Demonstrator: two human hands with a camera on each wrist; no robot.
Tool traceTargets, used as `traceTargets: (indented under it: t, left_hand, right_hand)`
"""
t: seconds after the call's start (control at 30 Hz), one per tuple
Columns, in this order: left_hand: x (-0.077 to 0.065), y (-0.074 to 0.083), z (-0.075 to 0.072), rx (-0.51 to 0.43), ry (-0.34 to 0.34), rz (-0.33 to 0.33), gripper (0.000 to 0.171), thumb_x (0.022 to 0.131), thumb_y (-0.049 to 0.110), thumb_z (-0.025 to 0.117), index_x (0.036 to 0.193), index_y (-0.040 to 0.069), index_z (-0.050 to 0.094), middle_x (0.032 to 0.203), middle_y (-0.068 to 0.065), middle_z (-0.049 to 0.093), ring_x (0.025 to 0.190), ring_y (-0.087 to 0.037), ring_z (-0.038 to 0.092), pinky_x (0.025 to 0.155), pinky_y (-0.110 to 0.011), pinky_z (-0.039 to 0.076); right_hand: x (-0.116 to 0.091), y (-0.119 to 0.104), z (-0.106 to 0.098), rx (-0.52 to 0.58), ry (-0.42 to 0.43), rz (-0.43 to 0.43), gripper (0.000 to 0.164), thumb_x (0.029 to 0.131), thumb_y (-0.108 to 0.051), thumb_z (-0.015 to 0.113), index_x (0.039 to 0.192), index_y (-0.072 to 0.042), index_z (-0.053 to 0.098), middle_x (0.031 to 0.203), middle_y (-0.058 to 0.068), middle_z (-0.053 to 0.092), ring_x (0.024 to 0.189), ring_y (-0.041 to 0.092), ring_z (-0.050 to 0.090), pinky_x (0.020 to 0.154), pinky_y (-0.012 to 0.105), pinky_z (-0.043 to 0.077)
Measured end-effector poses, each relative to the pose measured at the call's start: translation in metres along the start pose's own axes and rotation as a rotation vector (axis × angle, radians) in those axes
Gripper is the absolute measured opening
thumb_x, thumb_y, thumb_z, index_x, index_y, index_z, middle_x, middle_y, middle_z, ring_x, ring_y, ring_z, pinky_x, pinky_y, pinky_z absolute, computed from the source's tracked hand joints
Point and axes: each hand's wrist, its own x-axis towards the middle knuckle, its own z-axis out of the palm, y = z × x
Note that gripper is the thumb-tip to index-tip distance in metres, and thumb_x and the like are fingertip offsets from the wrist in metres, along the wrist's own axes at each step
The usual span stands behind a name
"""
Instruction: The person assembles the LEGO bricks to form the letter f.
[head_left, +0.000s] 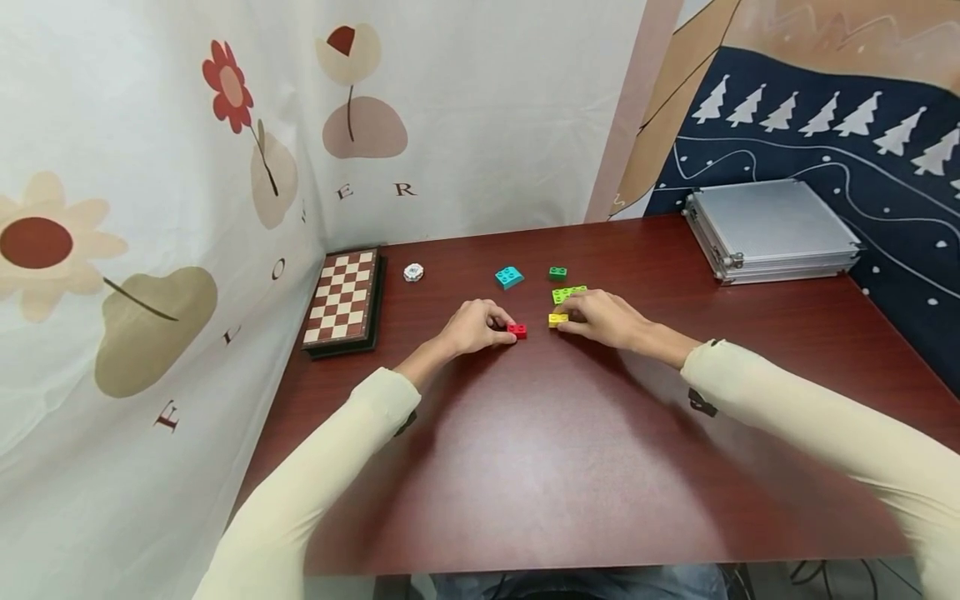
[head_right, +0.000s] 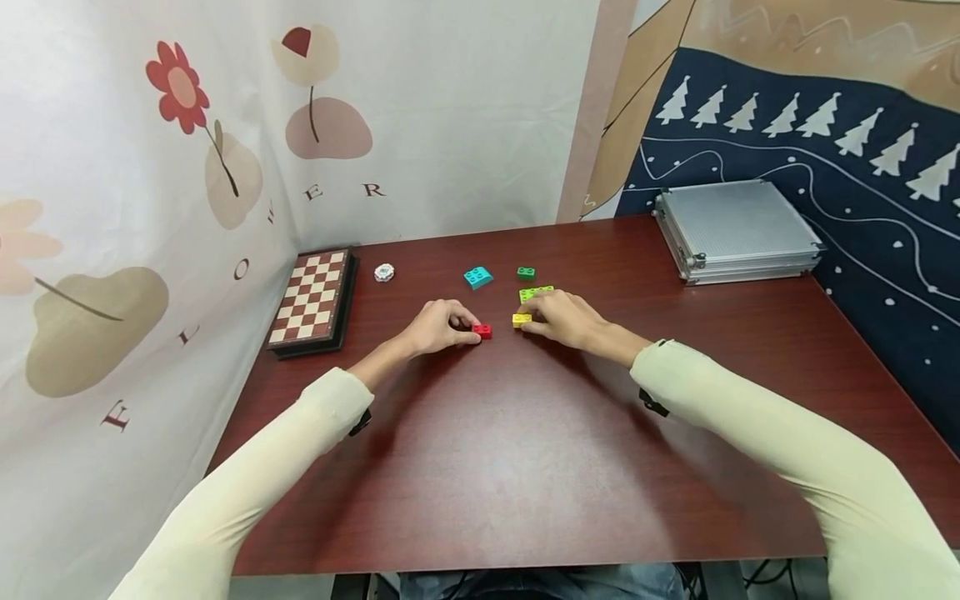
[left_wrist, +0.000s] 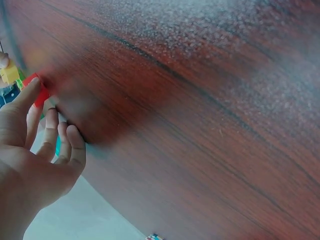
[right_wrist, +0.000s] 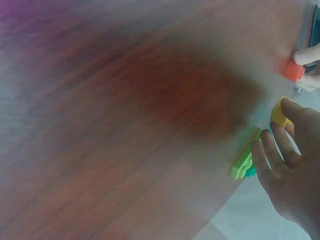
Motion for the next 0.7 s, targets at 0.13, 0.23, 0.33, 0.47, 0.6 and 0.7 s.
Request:
traceTargets:
  t: [0.13, 0.23, 0.33, 0.47, 0.6, 0.7]
  left_hand:
    - [0.001, -0.001, -0.001, -0.014, 0.000, -0.017, 0.020, 0.087, 0.031, 0.087, 0.102, 0.019, 0.084, 0.104, 0.001, 0.070, 0.091, -0.016, 0.058, 0.079, -0.031, 0.047]
    - [0.001, -0.001, -0.002, -0.022, 0.001, -0.028, 0.019, 0.086, 0.031, 0.088, 0.101, 0.019, 0.084, 0.099, 0.002, 0.070, 0.087, -0.015, 0.058, 0.075, -0.030, 0.046]
    - [0.000, -0.001, -0.002, -0.028, 0.002, -0.038, 0.018, 0.087, 0.031, 0.087, 0.099, 0.019, 0.084, 0.093, 0.003, 0.070, 0.083, -0.014, 0.056, 0.071, -0.029, 0.044]
    - [-0.001, -0.001, 0.000, -0.038, 0.008, -0.050, 0.017, 0.086, 0.031, 0.088, 0.098, 0.019, 0.085, 0.090, 0.004, 0.071, 0.082, -0.013, 0.056, 0.070, -0.029, 0.044]
    - [-0.001, 0.000, 0.000, -0.042, 0.014, -0.049, 0.019, 0.085, 0.032, 0.088, 0.099, 0.019, 0.085, 0.089, 0.004, 0.072, 0.082, -0.013, 0.057, 0.070, -0.028, 0.044]
    - [-0.001, 0.001, 0.000, -0.038, 0.010, -0.047, 0.020, 0.085, 0.031, 0.089, 0.099, 0.018, 0.085, 0.089, 0.004, 0.072, 0.082, -0.013, 0.058, 0.070, -0.028, 0.044]
  right_hand:
    - [0.009, -0.007, 0.000, 0.011, 0.024, -0.037, 0.022, 0.095, -0.024, 0.079, 0.112, -0.011, 0.076, 0.104, 0.001, 0.073, 0.081, 0.016, 0.059, 0.073, 0.032, 0.052]
    - [0.013, -0.014, 0.001, 0.029, 0.036, -0.057, 0.018, 0.095, -0.023, 0.079, 0.109, -0.012, 0.076, 0.101, 0.000, 0.072, 0.079, 0.015, 0.060, 0.071, 0.032, 0.052]
    - [0.016, -0.019, 0.002, 0.040, 0.037, -0.064, 0.020, 0.095, -0.022, 0.079, 0.111, -0.011, 0.077, 0.103, 0.001, 0.073, 0.082, 0.016, 0.063, 0.072, 0.032, 0.053]
    - [0.019, -0.023, 0.005, 0.038, 0.047, -0.084, 0.021, 0.095, -0.021, 0.079, 0.113, -0.010, 0.077, 0.104, 0.002, 0.073, 0.084, 0.016, 0.064, 0.073, 0.032, 0.054]
    - [0.022, -0.026, 0.009, 0.036, 0.062, -0.099, 0.021, 0.094, -0.021, 0.080, 0.112, -0.010, 0.078, 0.103, 0.002, 0.073, 0.082, 0.014, 0.064, 0.074, 0.031, 0.055]
    - [0.024, -0.030, 0.011, 0.037, 0.068, -0.103, 0.022, 0.094, -0.021, 0.080, 0.112, -0.010, 0.078, 0.103, 0.003, 0.073, 0.082, 0.013, 0.064, 0.075, 0.030, 0.055]
